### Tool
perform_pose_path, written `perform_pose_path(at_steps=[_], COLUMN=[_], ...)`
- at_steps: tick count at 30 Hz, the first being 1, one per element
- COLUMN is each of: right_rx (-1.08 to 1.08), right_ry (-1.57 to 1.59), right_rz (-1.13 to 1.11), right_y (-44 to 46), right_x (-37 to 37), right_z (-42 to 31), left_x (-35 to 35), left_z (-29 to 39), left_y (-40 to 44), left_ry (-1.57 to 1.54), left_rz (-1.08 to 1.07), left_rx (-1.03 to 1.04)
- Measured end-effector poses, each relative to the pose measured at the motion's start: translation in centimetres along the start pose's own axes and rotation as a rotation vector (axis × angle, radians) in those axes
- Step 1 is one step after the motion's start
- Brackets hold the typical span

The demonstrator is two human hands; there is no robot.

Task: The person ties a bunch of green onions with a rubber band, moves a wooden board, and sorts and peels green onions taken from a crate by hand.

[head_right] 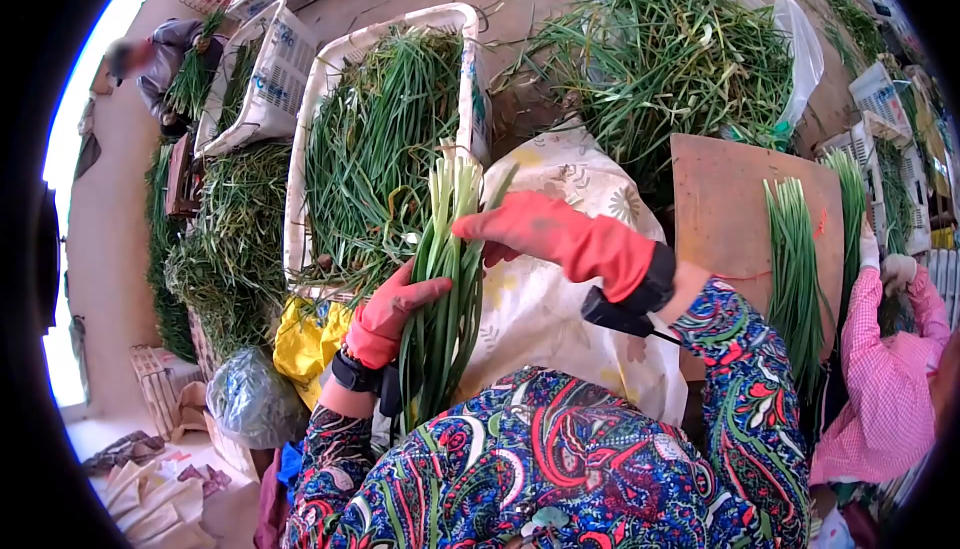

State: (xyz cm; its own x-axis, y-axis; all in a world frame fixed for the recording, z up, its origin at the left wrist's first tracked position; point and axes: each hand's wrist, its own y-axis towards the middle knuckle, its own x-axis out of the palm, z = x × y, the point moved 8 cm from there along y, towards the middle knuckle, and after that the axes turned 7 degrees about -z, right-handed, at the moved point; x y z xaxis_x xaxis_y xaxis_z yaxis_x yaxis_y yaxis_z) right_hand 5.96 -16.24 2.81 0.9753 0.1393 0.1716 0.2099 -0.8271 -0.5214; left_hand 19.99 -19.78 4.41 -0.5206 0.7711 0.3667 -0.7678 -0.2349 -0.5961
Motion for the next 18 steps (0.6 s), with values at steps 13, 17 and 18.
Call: perform_pose_path(at_steps=[13,17,18], right_rx=[-0.498,-0.373,-0.154], right_ry=[0.024,0.136,0.051], right_rz=[0.501,0.151,0.219], right_y=[-3.9,-1.8,-1.8], right_x=[-10.7,-6.4,-4.5], right_z=[-4.4,-3.9,-3.4], left_x=[-2.2,-2.2,-2.4], left_z=[-2.5,-2.6,-2.7], left_y=[1.0,1.8,1.7], left_ry=[-0.321,-0.283,-0.296], left_rz=[-0.137,-0.101,-0.084], left_rx=[0.027,0.027,0.020])
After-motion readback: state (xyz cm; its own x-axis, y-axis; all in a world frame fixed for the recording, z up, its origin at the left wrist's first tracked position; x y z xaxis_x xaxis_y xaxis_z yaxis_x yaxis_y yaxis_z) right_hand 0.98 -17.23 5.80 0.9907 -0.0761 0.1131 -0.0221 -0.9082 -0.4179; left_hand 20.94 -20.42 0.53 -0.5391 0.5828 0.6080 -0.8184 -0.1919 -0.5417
